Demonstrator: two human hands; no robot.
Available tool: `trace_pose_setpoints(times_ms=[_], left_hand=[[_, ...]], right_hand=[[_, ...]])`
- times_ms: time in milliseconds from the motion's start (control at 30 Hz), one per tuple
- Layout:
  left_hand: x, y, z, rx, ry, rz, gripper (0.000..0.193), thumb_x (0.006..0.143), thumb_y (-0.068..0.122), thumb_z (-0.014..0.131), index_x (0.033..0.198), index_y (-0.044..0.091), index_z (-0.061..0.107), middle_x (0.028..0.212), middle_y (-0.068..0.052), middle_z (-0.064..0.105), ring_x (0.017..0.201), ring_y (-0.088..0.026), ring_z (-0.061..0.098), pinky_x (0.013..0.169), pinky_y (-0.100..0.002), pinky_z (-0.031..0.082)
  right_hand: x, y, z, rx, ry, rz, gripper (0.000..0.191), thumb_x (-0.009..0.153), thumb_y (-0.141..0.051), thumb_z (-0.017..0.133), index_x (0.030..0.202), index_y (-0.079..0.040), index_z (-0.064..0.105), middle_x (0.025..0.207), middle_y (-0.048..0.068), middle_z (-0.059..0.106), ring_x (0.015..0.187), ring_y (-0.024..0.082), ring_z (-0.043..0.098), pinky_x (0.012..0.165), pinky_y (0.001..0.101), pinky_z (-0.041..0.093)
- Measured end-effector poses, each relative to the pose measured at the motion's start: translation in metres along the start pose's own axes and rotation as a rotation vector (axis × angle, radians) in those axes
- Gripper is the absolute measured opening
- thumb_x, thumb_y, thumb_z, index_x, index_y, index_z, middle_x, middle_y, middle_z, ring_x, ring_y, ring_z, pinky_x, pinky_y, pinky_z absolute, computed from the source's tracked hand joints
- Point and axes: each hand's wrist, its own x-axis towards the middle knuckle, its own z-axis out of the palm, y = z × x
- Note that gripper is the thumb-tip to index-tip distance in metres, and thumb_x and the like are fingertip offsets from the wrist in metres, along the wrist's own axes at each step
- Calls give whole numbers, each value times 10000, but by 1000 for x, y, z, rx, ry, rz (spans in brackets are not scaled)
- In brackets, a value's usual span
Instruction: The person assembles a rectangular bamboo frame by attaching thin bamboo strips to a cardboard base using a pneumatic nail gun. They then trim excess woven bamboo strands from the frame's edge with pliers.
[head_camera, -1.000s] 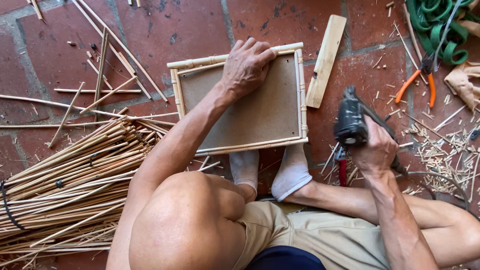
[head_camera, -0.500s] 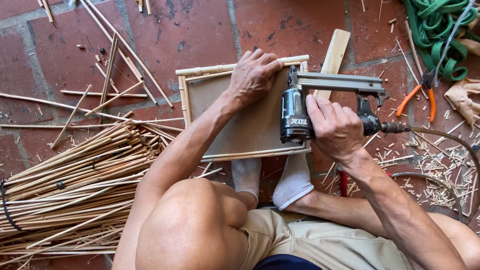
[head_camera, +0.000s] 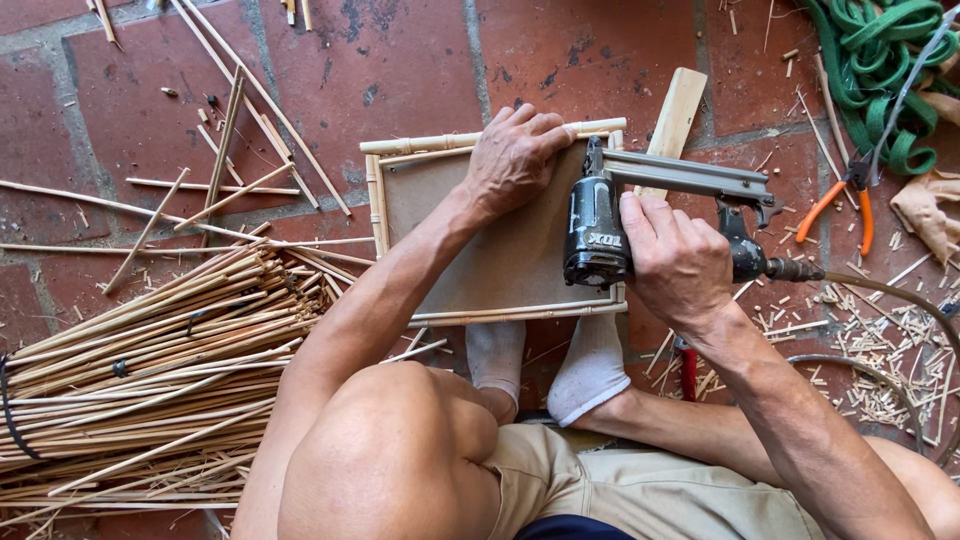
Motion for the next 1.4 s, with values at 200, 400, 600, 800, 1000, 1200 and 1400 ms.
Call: trace_pose_setpoints(times_ms=[200,400,600,800,1000,1200,1400], left_hand=[[2,2,-4,6,-103,-44,176,940,134,677,1106,124,736,1082,-11,711,918,-205,591,812,-364,442],[-1,0,-2,-21,-71,-47,158,921,140,683,1067,129,741,1084,-15,724,943,-210,606,828,-367,457],[-6,-7,9,-176,56,-177,463,1028,59,545,1480,122,471,1095,-45,778,961,-234,697,884,-393,495],[-9,-12,15,-277,68,-258,635,1083,71,495,1637,142,193,1036,-59,791,858,-221,758,827,-370,601],[-9,-13,18,-283,101,-263,660,1061,55,480,1638,162,178,1009,-50,796,833,-222,769,797,-371,619],[-11,-20,-13,-248,103,-176,488,1068,179,556,1537,123,434,1113,-73,759,983,-282,737,859,-409,594],[-38,-46,-80,140,-196,-278,288,998,403,611,1004,149,748,928,-63,762,872,-279,721,750,-493,513]], right_hand=[[-1,-1,1,8,-18,23,371,925,-134,649,1247,50,654,1062,148,695,741,228,694,605,347,540],[-2,-7,-7,34,8,-8,411,899,-154,649,1261,41,654,1101,146,692,746,233,692,615,355,535],[6,-16,-1,19,47,-49,398,914,-152,640,1260,43,653,1096,142,695,746,215,688,603,341,520],[12,-16,8,-11,-3,-63,347,984,-155,620,1267,43,659,1019,126,690,703,172,676,532,302,484],[10,-17,6,-16,-3,-66,369,945,-135,613,1277,20,656,1052,119,691,725,185,680,563,314,500],[12,-19,5,7,-33,-62,411,903,-130,622,1289,10,646,1081,109,683,769,203,690,610,335,513],[16,-23,5,31,-64,-49,419,899,-136,631,1291,12,645,1079,114,678,777,225,691,633,355,522]])
